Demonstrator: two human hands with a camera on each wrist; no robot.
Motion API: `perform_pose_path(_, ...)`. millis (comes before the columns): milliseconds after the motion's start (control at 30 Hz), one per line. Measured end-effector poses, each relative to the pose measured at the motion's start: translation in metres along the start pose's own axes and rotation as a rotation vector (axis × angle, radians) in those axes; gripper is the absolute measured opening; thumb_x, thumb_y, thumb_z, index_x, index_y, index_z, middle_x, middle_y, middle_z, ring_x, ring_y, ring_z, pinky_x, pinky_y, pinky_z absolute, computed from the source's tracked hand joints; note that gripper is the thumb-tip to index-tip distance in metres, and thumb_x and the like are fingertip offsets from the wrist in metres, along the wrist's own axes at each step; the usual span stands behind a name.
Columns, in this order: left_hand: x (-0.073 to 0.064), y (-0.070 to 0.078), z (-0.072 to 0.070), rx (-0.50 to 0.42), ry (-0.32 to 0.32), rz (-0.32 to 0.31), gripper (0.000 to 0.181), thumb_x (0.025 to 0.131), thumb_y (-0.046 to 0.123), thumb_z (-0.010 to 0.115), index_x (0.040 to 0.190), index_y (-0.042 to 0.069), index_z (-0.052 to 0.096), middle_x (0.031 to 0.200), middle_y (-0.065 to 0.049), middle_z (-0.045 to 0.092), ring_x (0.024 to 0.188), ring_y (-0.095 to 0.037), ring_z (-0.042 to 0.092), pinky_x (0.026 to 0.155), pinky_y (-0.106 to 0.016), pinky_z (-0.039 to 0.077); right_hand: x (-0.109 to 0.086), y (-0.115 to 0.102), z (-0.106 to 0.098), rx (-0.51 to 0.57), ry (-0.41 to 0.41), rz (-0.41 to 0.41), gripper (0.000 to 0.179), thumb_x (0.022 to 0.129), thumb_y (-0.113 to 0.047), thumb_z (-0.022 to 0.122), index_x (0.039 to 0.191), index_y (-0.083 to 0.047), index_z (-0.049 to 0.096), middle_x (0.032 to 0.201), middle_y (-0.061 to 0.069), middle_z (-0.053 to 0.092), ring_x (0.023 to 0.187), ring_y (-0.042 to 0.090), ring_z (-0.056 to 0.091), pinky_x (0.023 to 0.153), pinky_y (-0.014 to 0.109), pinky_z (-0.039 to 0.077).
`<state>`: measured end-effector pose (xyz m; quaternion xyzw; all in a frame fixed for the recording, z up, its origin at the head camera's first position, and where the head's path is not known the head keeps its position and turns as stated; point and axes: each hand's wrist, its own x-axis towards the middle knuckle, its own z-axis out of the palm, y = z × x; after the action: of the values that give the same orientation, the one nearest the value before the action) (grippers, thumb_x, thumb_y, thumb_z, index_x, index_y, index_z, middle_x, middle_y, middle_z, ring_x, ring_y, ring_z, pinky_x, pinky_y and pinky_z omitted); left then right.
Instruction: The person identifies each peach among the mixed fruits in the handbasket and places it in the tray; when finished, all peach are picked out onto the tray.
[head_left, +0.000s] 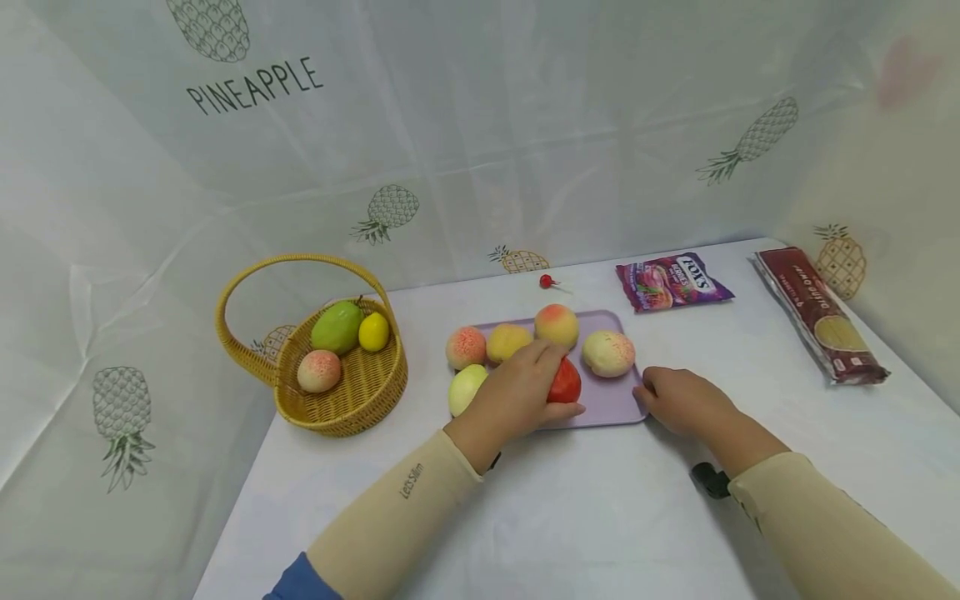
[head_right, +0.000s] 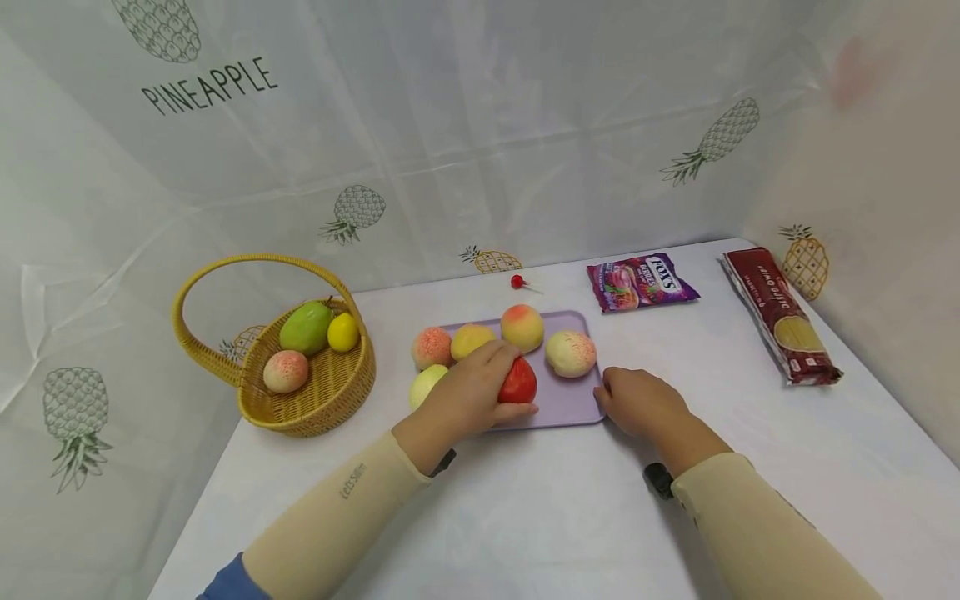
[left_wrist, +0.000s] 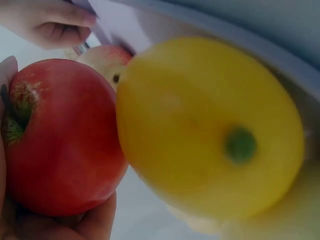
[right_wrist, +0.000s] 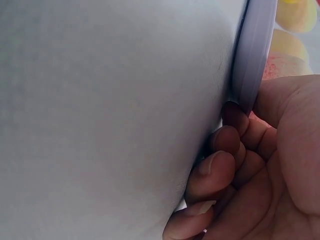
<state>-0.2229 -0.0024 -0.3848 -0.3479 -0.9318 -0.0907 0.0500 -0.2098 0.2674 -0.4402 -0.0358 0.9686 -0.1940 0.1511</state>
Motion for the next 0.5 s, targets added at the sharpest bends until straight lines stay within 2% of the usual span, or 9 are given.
perform_pose_path(200, 0.004, 0.005, 0.01, 0.018, 0.001, 0.045, 0.078, 0.085, 0.063, 0.074, 0.141, 0.015, 0.05, 0.131, 0.004, 0.054, 0.112, -0.011, 0.055, 0.093, -0.024, 0.057, 0.0, 0.001, -0.001, 0.005, -0.007, 0.011, 0.03, 0.103, -0.032, 0.057, 0.107, -0.003, 0.062, 0.085, 0.007, 0.062, 0.079, 0.025, 0.055, 0.074, 0.044, 0.05)
perform_pose_path(333, 0.008, 0.007, 0.017, 0.025, -0.01, 0.055, 0.081, 0.085, 0.065, 0.072, 0.144, 0.015, 0.049, 0.135, 0.003, 0.053, 0.114, -0.012, 0.058, 0.097, -0.027, 0.056, 0.001, 0.001, -0.001, 0.006, -0.015, 0.014, 0.033, 0.103, -0.032, 0.057, 0.113, -0.001, 0.063, 0.088, 0.007, 0.065, 0.081, 0.025, 0.057, 0.079, 0.048, 0.053)
perform_pose_path(500, 0.01, 0.007, 0.024, 0.054, -0.017, 0.063, 0.082, 0.085, 0.067, 0.071, 0.143, 0.013, 0.05, 0.128, 0.003, 0.055, 0.107, -0.012, 0.061, 0.094, -0.026, 0.056, 0.002, 0.0, 0.0, 0.008, -0.016, 0.006, 0.034, 0.103, -0.032, 0.058, 0.113, -0.001, 0.063, 0.088, 0.007, 0.064, 0.081, 0.025, 0.057, 0.079, 0.048, 0.053)
